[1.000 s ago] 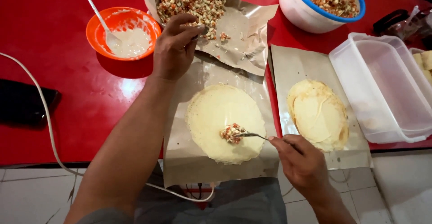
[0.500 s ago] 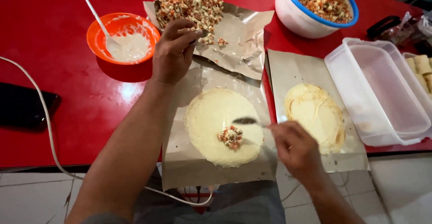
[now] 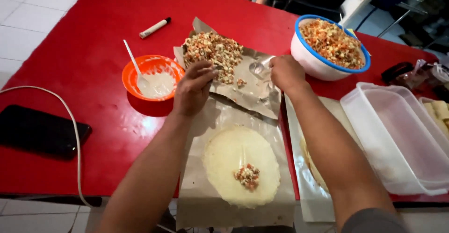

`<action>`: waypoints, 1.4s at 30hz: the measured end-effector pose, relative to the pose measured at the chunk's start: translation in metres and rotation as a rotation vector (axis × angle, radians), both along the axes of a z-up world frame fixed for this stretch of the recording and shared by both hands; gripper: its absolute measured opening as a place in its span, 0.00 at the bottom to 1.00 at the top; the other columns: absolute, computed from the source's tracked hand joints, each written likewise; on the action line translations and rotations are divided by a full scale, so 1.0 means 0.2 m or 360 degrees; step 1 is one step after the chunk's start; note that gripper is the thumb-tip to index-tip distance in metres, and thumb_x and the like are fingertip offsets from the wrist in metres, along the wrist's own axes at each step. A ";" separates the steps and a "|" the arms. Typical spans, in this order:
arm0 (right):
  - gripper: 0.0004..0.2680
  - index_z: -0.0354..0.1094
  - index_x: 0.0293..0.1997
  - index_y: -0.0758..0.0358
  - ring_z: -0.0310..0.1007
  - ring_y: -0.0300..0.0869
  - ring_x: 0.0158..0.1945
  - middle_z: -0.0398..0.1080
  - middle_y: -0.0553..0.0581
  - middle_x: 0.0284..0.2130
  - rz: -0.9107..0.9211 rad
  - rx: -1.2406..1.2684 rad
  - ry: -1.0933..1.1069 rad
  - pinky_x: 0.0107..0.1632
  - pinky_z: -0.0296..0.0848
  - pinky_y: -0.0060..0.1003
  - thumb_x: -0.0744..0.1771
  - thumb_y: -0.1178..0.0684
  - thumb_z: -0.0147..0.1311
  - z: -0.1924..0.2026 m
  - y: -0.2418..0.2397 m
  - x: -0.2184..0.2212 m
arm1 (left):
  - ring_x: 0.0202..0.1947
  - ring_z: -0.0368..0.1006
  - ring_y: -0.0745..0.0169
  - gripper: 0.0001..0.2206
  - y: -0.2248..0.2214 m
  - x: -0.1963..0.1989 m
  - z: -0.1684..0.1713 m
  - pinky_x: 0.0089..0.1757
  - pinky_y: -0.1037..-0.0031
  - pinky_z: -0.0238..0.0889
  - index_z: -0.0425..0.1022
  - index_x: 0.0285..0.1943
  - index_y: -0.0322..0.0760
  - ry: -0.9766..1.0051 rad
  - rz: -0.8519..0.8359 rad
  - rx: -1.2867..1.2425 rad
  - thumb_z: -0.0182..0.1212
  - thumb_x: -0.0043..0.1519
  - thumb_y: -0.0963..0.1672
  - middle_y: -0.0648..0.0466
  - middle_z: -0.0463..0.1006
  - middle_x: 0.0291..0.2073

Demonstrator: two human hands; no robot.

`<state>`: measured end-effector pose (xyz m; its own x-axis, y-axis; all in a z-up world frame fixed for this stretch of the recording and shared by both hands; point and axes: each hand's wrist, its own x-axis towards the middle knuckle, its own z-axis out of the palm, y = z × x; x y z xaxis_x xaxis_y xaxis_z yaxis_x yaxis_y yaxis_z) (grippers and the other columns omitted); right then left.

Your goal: Preparing crepes by placing filling on a skin and rolling it into a cylinder.

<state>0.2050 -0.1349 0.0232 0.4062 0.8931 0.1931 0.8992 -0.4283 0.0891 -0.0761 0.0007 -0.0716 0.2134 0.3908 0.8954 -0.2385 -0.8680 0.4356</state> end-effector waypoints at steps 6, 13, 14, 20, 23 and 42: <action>0.08 0.82 0.43 0.44 0.78 0.59 0.51 0.81 0.58 0.40 -0.0176 -0.0286 0.0244 0.55 0.76 0.51 0.64 0.52 0.56 0.00 0.03 -0.06 | 0.45 0.83 0.49 0.12 -0.04 0.08 -0.01 0.43 0.65 0.81 0.85 0.45 0.43 -0.0035 0.0016 -0.0008 0.67 0.58 0.35 0.51 0.79 0.51; 0.10 0.81 0.45 0.48 0.76 0.63 0.53 0.80 0.61 0.41 -0.0033 -0.0357 0.0392 0.58 0.74 0.55 0.64 0.45 0.56 -0.06 0.17 -0.18 | 0.46 0.83 0.46 0.12 -0.04 0.08 0.02 0.41 0.66 0.80 0.85 0.45 0.38 -0.0137 0.0029 0.0102 0.62 0.59 0.33 0.47 0.78 0.53; 0.09 0.81 0.43 0.46 0.78 0.58 0.50 0.80 0.57 0.38 -0.0036 -0.0313 0.0492 0.55 0.75 0.51 0.62 0.45 0.59 -0.08 0.20 -0.14 | 0.47 0.83 0.46 0.11 -0.03 0.07 0.02 0.42 0.68 0.80 0.85 0.45 0.38 -0.0165 0.0046 0.0113 0.62 0.60 0.34 0.47 0.78 0.53; 0.05 0.80 0.35 0.59 0.74 0.42 0.31 0.77 0.57 0.25 0.0025 -0.0060 0.1185 0.35 0.72 0.36 0.61 0.52 0.64 0.04 0.09 -0.10 | 0.49 0.82 0.46 0.12 -0.03 -0.01 0.12 0.44 0.70 0.80 0.85 0.48 0.38 -0.0253 0.0099 0.0171 0.59 0.62 0.34 0.45 0.77 0.55; 0.05 0.79 0.38 0.65 0.71 0.37 0.29 0.76 0.57 0.26 -0.0016 0.0106 0.1478 0.32 0.69 0.29 0.62 0.58 0.63 0.22 -0.07 -0.18 | 0.47 0.82 0.43 0.11 -0.04 -0.02 0.16 0.42 0.67 0.80 0.85 0.48 0.34 -0.0296 0.0099 0.0240 0.59 0.62 0.33 0.42 0.77 0.53; 0.05 0.79 0.41 0.49 0.73 0.45 0.32 0.69 0.48 0.30 0.0682 -0.0201 0.0374 0.30 0.70 0.44 0.68 0.51 0.54 0.00 -1.02 -0.85 | 0.43 0.82 0.40 0.08 -0.97 -0.72 0.45 0.41 0.57 0.80 0.78 0.51 0.28 0.0046 -0.0262 0.0641 0.56 0.69 0.40 0.39 0.80 0.44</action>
